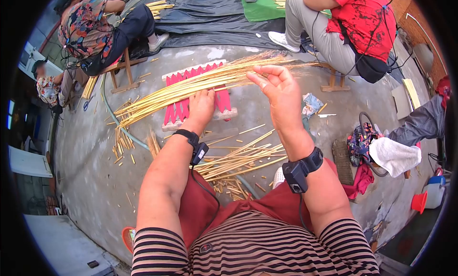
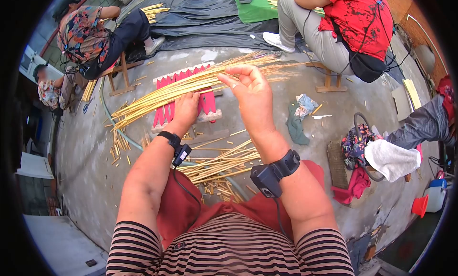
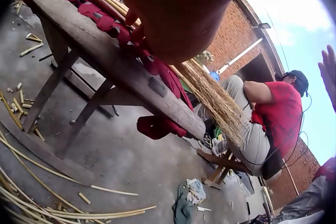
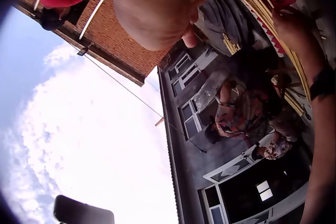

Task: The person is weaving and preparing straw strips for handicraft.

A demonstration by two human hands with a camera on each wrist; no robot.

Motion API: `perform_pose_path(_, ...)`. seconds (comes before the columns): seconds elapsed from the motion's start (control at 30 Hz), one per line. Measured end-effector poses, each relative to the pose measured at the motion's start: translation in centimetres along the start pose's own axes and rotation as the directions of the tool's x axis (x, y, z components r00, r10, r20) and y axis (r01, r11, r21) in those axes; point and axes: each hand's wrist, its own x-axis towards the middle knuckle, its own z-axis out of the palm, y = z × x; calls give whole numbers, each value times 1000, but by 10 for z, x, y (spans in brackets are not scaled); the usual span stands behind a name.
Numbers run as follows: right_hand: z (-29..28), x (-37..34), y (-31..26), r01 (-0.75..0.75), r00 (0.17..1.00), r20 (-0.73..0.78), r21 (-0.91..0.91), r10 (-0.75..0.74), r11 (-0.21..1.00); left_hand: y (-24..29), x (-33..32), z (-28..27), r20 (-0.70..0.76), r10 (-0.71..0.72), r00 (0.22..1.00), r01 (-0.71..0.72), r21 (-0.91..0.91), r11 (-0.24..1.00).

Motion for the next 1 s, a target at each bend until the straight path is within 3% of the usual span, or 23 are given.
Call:
perform_pose_path(0.1,1,-2,-3,26,1000,4,-110,-26,994,2,2,-1,62,-64,996,62,28,998)
perform_pose_path(0.2,0,-1,-2,25,1000,5,-89,-24,996,2,5,-1,105,-74,992,68,53,996)
perform_pose_path(0.3,2,-5,-6,1,1000,20,-66,1,998,1,5,-1,47,-109,993,109,-6,994)
perform_pose_path(0.4,-1,-9,-3,-27,999,35,-191,34,981,-3,6,-4,187,-151,971,147,40,988)
perform_pose_path(0.47,-3,-12,-2,-25,998,41,-323,41,946,-3,6,-3,158,-174,972,165,68,984)
perform_pose_path(0.63,-5,-11,5,-74,987,123,-212,102,974,-2,3,-10,141,-87,986,67,137,988)
perform_pose_path(0.73,-3,-11,7,-58,986,142,-211,89,976,0,1,-16,125,-3,992,-8,87,996)
perform_pose_path(0.77,-2,-12,6,-63,985,146,-207,94,976,1,-1,-20,60,9,998,-11,26,1000)
perform_pose_path(0.87,3,-13,10,-23,991,124,-154,42,988,10,-3,-53,-27,-39,999,33,-202,979)
perform_pose_path(1.0,6,-10,12,-62,987,133,-233,95,971,6,-6,-109,-121,-73,990,30,-323,946)
